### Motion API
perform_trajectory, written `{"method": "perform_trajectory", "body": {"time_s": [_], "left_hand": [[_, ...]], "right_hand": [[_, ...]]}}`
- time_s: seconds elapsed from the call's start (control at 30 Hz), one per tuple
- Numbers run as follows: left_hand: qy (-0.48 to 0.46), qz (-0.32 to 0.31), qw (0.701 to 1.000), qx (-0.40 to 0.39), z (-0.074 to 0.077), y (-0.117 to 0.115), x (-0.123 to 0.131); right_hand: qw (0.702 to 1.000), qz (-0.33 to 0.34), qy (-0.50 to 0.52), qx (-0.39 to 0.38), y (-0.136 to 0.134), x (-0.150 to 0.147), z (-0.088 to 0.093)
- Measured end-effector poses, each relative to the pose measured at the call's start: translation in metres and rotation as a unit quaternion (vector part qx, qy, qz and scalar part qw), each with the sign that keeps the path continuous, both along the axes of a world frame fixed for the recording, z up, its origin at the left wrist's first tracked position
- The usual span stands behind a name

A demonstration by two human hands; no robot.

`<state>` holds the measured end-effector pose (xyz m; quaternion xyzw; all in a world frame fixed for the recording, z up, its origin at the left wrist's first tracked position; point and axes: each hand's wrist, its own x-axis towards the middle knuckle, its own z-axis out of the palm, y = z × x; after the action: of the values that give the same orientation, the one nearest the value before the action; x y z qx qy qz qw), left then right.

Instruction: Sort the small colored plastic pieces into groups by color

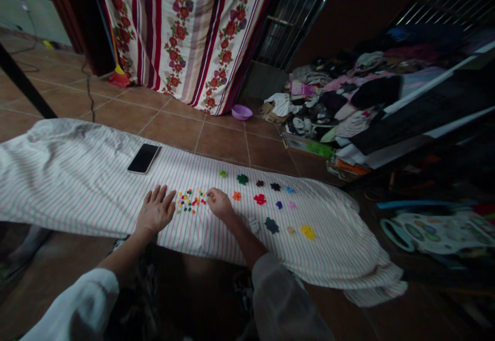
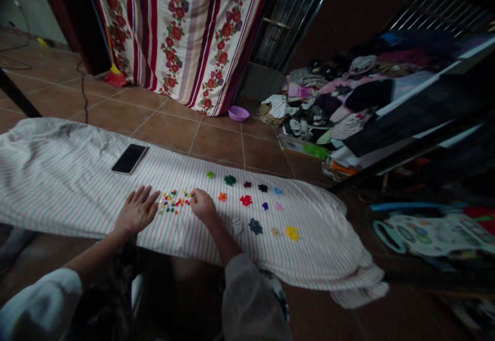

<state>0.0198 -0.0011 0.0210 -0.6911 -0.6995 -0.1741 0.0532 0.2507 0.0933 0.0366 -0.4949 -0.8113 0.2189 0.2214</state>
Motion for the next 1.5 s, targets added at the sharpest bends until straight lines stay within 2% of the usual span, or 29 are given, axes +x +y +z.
{"method": "perform_trajectory", "body": {"time_s": [0.2, 0.43, 0.67, 1.0, 1.2, 1.5], "left_hand": [[-0.001, -0.001, 1.0, 0.003, -0.001, 0.0, 0.0], [0.016, 0.0, 1.0, 0.0, -0.003, 0.001, -0.001], [0.047, 0.001, 0.999, 0.005, -0.006, 0.001, -0.001], [0.021, 0.003, 1.0, 0.008, -0.006, 0.002, -0.001], [0.023, -0.002, 1.0, 0.002, -0.005, 0.002, -0.001], [0.035, 0.006, 0.999, 0.008, -0.008, 0.002, -0.001]], "right_hand": [[0.999, -0.026, -0.009, 0.024, 0.01, 0.016, 0.0], [0.995, -0.089, 0.024, 0.033, 0.021, 0.037, 0.004], [0.987, -0.159, 0.032, 0.002, 0.039, 0.063, 0.011], [0.974, -0.217, -0.002, 0.073, 0.079, 0.1, 0.005], [0.964, -0.249, -0.044, 0.078, 0.1, 0.108, 0.005], [0.968, -0.238, -0.028, 0.078, 0.111, 0.105, -0.011]]}}
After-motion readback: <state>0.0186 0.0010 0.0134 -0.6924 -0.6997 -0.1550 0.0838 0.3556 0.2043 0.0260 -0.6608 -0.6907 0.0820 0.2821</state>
